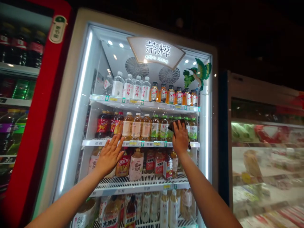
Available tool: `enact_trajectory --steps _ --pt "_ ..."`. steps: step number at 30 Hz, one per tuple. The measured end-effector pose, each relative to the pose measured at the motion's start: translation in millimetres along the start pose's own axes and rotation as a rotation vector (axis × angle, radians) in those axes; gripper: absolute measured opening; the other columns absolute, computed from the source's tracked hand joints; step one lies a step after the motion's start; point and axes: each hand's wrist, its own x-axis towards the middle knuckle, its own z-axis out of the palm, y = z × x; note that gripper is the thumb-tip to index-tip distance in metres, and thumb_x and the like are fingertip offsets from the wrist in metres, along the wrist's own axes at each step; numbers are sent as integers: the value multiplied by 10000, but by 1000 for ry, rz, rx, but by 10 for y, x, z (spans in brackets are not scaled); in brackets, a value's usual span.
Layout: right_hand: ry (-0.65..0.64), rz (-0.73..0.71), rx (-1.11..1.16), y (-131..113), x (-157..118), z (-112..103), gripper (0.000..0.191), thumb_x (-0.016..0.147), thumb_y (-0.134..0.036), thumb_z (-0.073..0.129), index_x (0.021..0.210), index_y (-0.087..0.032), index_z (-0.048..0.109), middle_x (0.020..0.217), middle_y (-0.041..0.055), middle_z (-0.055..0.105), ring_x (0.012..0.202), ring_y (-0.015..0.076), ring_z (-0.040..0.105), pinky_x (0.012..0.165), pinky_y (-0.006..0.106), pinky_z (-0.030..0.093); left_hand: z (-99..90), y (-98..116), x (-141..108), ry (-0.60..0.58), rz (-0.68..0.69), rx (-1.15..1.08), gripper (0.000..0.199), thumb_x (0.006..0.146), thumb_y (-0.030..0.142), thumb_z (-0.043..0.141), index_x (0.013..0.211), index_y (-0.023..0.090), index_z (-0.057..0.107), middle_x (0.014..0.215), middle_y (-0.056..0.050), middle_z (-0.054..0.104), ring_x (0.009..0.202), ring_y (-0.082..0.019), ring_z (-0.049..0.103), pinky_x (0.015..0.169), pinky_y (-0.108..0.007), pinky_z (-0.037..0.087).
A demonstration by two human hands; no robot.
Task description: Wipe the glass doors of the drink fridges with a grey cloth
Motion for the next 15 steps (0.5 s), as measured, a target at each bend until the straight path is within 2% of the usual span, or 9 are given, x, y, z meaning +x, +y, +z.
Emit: enact_trajectory --steps 2,5,7,9,12,15 --pt "14 47 -14 57 -171 0 775 930 -111 450 1648 -277 211 1702 89 264 1579 338 185 1216 633 305 -22 93 27 -9 13 -1 775 1019 365 474 1656 188 69 1690 -88 252 1581 -191 185 1306 -386 122" --pt "-81 -108 -31 -68 -331 8 843 879 -55 482 1649 -271 213 1710 78 239 1586 337 152 1230 629 280 7 341 148 -39 103 -21 770 1019 369 474 1655 202 72 1675 -67 302 1571 -190 232 1309 -377 112" --pt "-172 -252 -34 -150 -235 -3 864 848 -28 489 1636 -297 260 1707 36 253 1588 307 162 1248 601 264 72 564 291 -56 186 -38 775 1017 397 483 1655 215 83 1675 -55 307 1567 -199 250 1310 -383 109" --pt "-217 -303 -41 -119 -21 -31 852 844 -35 493 1623 -319 295 1702 6 264 1586 284 178 1258 579 259 157 801 460 -63 238 -51 779 1015 430 492 1654 218 101 1679 -51 298 1567 -206 254 1308 -386 118" --pt "-149 -152 -44 139 210 -69 823 876 -68 474 1633 -314 264 1705 17 256 1585 288 181 1245 585 290 279 1119 679 -59 270 -66 767 1010 461 501 1650 214 157 1685 -52 284 1573 -213 236 1308 -388 110" --pt "-1 79 -33 386 64 -50 794 924 -92 431 1654 -281 182 1703 75 258 1579 316 194 1215 610 332 368 1323 773 -37 294 -73 749 1006 488 504 1641 213 217 1685 -53 280 1578 -218 217 1313 -402 27"
